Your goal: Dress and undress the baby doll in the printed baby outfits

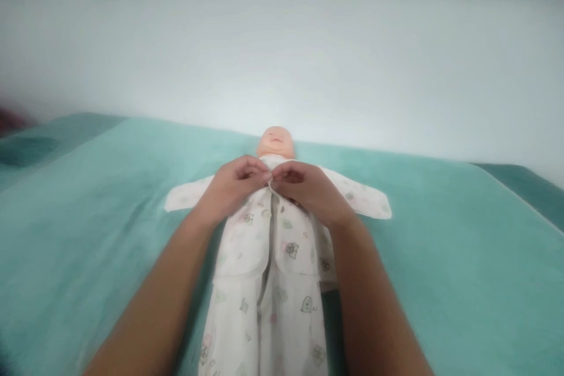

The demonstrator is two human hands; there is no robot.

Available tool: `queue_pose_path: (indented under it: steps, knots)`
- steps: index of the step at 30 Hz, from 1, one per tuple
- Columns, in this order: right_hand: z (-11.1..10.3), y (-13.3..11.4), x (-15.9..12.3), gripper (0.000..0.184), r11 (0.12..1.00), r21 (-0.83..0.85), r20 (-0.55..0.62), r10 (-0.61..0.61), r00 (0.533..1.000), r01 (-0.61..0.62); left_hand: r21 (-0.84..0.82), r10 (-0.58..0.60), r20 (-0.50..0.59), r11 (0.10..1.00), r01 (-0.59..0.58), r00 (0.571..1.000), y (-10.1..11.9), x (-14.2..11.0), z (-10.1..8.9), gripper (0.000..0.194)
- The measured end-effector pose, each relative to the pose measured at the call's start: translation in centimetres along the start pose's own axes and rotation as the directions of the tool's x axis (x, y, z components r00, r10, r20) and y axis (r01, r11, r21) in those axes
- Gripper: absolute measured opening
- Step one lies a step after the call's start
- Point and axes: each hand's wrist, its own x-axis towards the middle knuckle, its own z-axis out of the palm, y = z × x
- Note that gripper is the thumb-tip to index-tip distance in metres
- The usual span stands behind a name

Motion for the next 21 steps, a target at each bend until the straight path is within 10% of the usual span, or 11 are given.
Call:
queue_pose_path:
  steps: [21]
  knots:
    - [-0.1,0.4,0.2,0.021,1.0,0.025,0.001,0.003,1.0,-0.003,-0.061,-0.058,-0.116,0.997,0.051,0.992,0.0,0.0,1.4,0.016]
